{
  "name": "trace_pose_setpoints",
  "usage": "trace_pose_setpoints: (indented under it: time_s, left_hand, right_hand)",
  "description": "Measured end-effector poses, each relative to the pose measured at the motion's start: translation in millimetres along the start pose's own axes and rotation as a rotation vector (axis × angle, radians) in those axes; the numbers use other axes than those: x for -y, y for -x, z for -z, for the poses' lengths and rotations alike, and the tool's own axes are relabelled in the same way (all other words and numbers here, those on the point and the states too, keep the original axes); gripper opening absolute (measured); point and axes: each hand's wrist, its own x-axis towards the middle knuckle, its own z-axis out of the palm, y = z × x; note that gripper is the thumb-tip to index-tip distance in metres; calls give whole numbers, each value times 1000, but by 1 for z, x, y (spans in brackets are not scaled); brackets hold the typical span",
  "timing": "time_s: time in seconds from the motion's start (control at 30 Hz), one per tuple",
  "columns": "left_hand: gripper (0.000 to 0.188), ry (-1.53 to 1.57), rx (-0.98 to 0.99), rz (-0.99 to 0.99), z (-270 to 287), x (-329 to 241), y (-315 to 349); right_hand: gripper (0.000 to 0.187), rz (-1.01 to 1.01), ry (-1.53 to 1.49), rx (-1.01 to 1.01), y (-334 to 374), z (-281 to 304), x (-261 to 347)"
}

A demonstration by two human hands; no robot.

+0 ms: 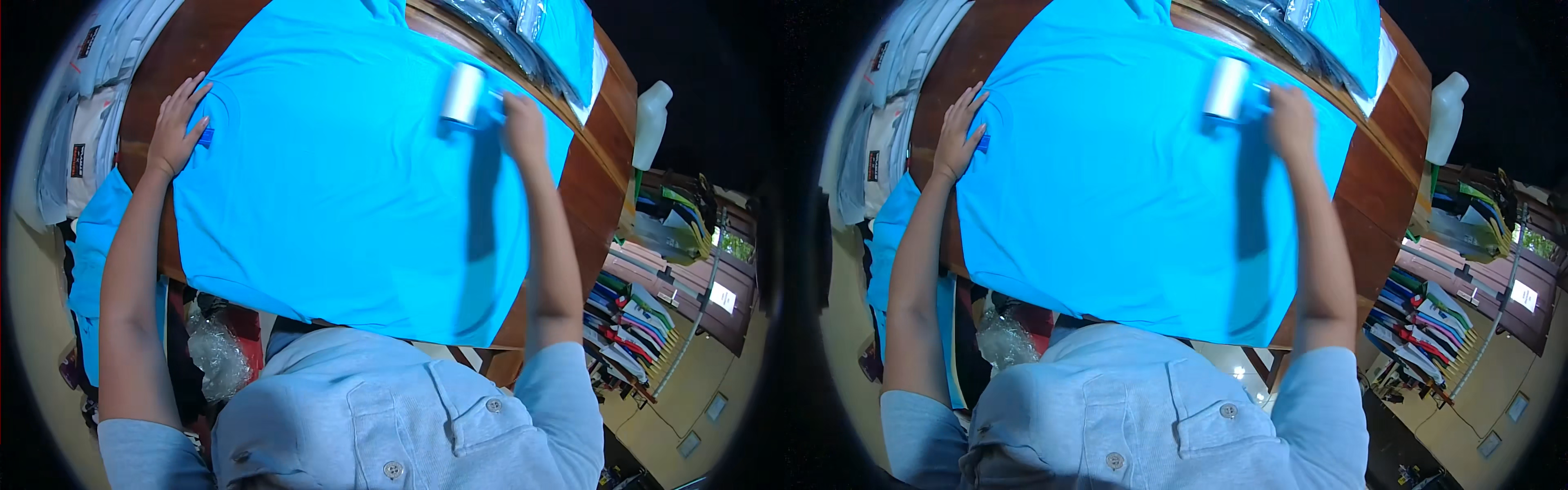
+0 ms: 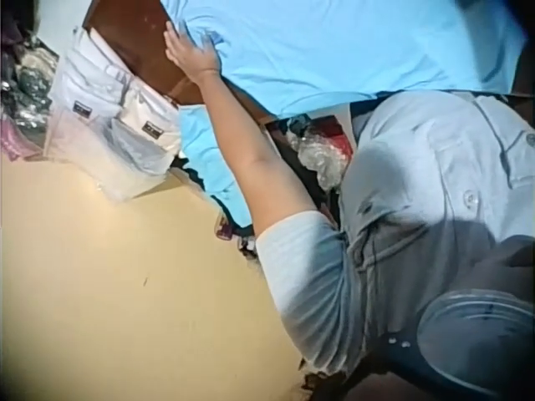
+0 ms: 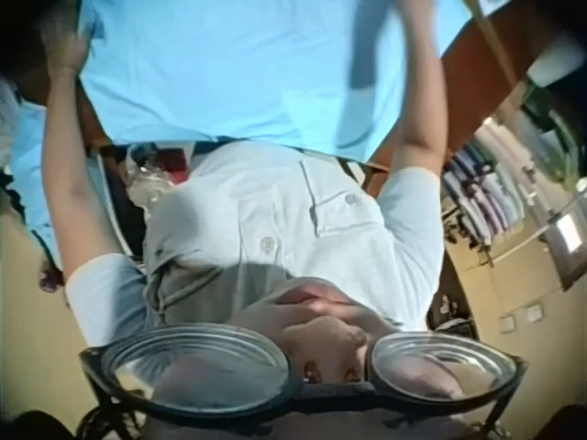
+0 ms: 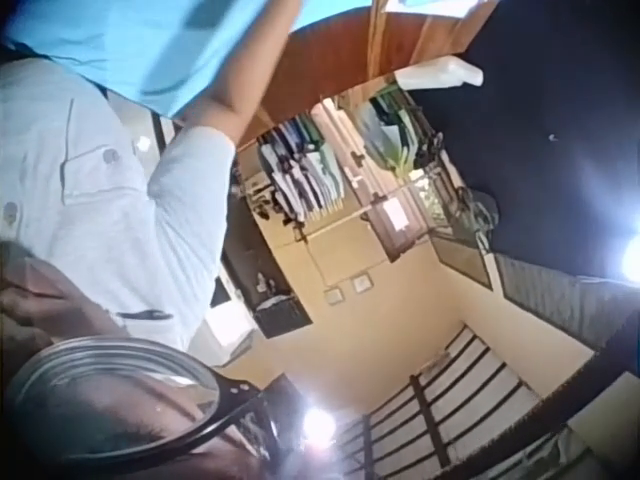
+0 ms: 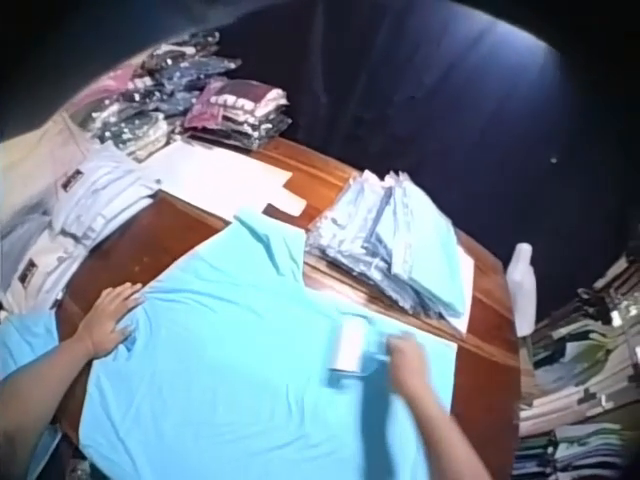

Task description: Packaging t-shirts by cleaning them with a lint roller, folding them neatly, and placing them into clear plastic bags.

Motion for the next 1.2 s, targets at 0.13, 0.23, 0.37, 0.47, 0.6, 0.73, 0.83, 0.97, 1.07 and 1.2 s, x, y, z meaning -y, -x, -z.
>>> trace_pose_setpoints:
  time_s: [0.13,0.23,0.37,0.47,0.6,0.73,0.83,0.97,1.07,1.2]
  left_hand:
    - [57,-3,-3,-5,0,1,0]
    - [57,-9,4,-5,-1,1,-1]
    - [57,-17,-4,-22,-3,4,-1]
    - [57,-26,-5,-18,-6,8,-1]
    - [57,-13,-12,-29,-10,12,0]
    - [59,101,-67,-47,-10,13,-4]
    - [53,304,-314,-62,-2,3,8]
    - [51,67,-348,363,20,-31,92]
    - [60,-56,-98,458,38,-69,190]
    - [49,-13,50,467,50,-96,255]
  right_hand:
    - [26,-284,206,32,99,55,-139]
    - [35,-641,221,204,180,70,-165]
    - [50,-937,107,8,255,47,-142]
    - [56,-924,60,-146,271,39,-131]
    - [62,-900,295,-308,277,44,-108]
    - [58,-979,291,-257,312,49,-42]
    - [51,-1166,212,-66,356,48,24]
    - [52,-1170,91,-27,416,44,94]
    - [50,-1211,3,-73,436,36,111]
    - [41,-1180,22,-20,443,25,105]
